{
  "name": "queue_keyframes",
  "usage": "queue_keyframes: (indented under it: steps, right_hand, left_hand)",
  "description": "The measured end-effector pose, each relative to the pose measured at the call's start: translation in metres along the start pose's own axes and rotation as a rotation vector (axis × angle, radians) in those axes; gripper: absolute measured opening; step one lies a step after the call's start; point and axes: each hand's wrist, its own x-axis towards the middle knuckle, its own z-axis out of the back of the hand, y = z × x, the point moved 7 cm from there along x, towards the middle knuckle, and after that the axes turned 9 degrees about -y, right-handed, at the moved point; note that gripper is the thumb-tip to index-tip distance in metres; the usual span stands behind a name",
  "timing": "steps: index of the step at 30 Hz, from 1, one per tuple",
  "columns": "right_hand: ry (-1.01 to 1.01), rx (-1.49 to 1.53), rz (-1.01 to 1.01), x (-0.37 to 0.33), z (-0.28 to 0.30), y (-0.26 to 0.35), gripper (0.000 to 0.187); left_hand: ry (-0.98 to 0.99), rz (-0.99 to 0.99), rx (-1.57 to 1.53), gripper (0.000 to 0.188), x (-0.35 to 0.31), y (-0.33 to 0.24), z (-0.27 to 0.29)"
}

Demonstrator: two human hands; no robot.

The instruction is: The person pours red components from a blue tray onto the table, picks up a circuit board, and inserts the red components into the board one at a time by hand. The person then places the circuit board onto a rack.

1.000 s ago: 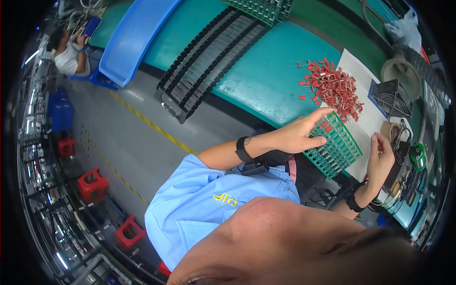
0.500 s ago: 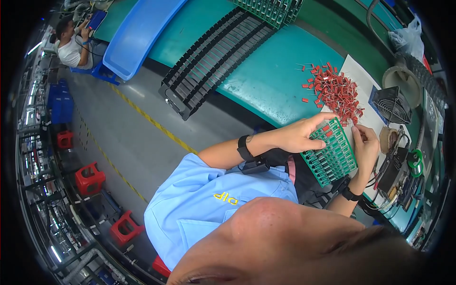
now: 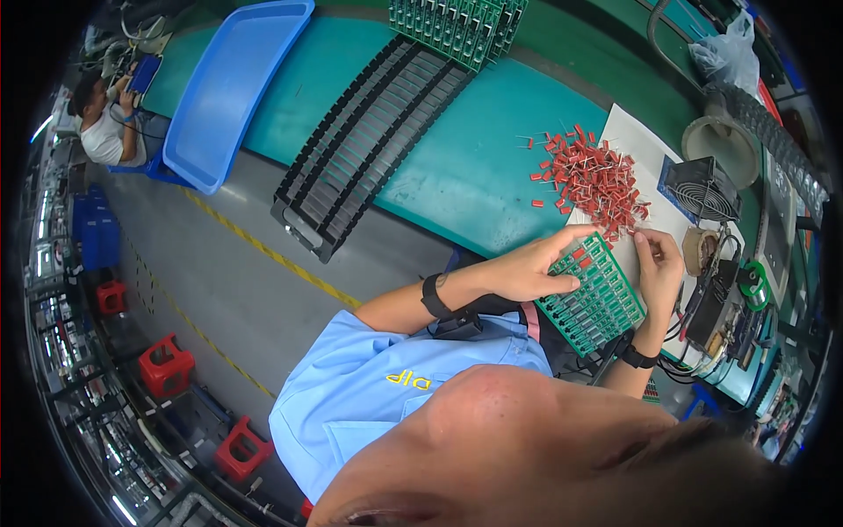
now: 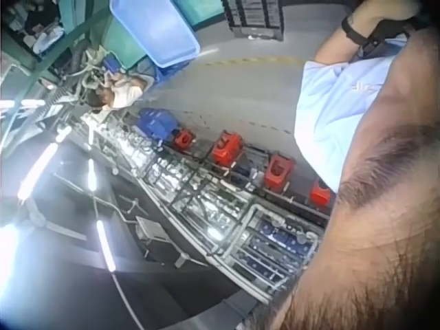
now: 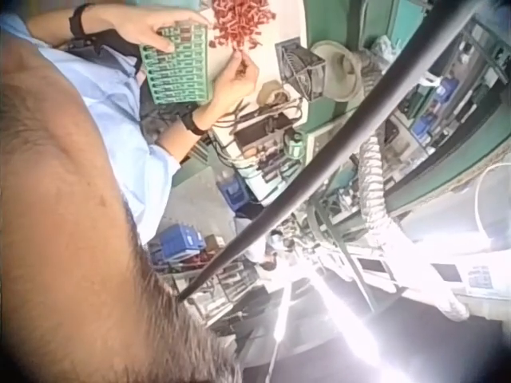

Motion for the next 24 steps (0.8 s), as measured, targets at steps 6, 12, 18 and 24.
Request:
queue_keyframes:
  steps: [6, 12, 18, 24]
  right_hand:
    - [-0.077, 0.296, -0.283, -0.006, 0.008, -0.019, 0.014]
    - [-0.068, 0.403, -0.302, -0.011, 0.001, -0.028, 0.009]
    - [-0.056, 0.402, -0.279, -0.005, 0.001, -0.023, 0.008]
    - [-0.023, 0.392, -0.128, -0.004, 0.005, -0.016, 0.016]
  left_hand:
    - [0.052, 0.059, -0.056, 0.079, 0.004, 0.006, -0.003]
    - [0.11, 0.132, 0.016, 0.077, 0.006, 0.012, -0.002]
    - [0.136, 0.031, 0.033, 0.077, 0.008, 0.017, -0.005]
    - [0.044, 0.019, -0.068, 0.076, 0.005, 0.003, -0.003]
